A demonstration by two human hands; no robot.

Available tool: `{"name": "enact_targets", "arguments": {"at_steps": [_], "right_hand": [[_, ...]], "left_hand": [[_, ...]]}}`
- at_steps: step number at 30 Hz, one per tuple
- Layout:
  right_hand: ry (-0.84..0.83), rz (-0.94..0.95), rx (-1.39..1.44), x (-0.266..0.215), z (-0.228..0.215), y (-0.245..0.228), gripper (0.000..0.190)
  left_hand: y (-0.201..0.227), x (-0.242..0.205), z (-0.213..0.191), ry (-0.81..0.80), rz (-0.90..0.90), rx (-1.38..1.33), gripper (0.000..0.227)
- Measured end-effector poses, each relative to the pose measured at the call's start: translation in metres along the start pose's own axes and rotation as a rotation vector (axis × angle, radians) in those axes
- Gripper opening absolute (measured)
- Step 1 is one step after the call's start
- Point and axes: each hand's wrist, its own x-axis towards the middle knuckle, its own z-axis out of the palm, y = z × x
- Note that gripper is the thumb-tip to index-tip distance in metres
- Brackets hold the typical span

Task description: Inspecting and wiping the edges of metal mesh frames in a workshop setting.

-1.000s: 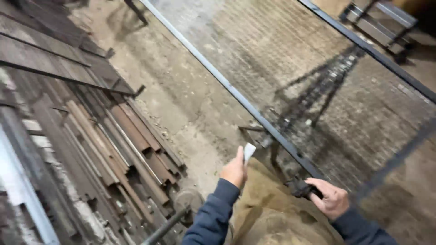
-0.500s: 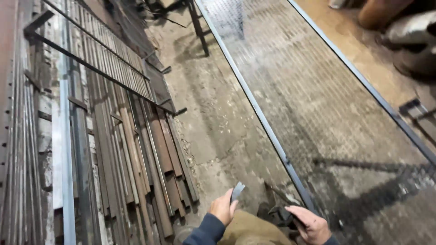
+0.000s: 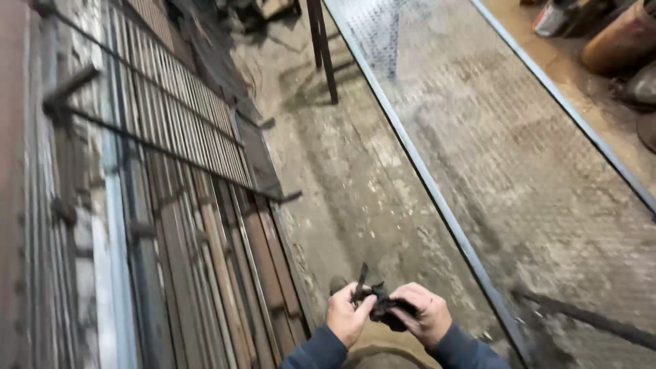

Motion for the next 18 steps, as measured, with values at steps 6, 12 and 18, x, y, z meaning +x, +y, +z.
{"name": "enact_targets", "arguments": {"at_steps": [6,12,18], "right_hand": [[0.101,-0.015,0.033,0.122,0.010,-0.037,0.027],[0.107,0.440,0.599,0.231,0.019,0.003,0.019],[0.196,0.321,0.768,0.363,0.024,0.050,0.015]], "left_hand": [[0.029,0.122,-0.073,0.056,0.098,-0.180,0.010],[0.133,0.195,-0.124,0.243,0.327,0.002,0.011],[0.168,0.315,-0.146,0.305,0.401,0.171,0.016]]}}
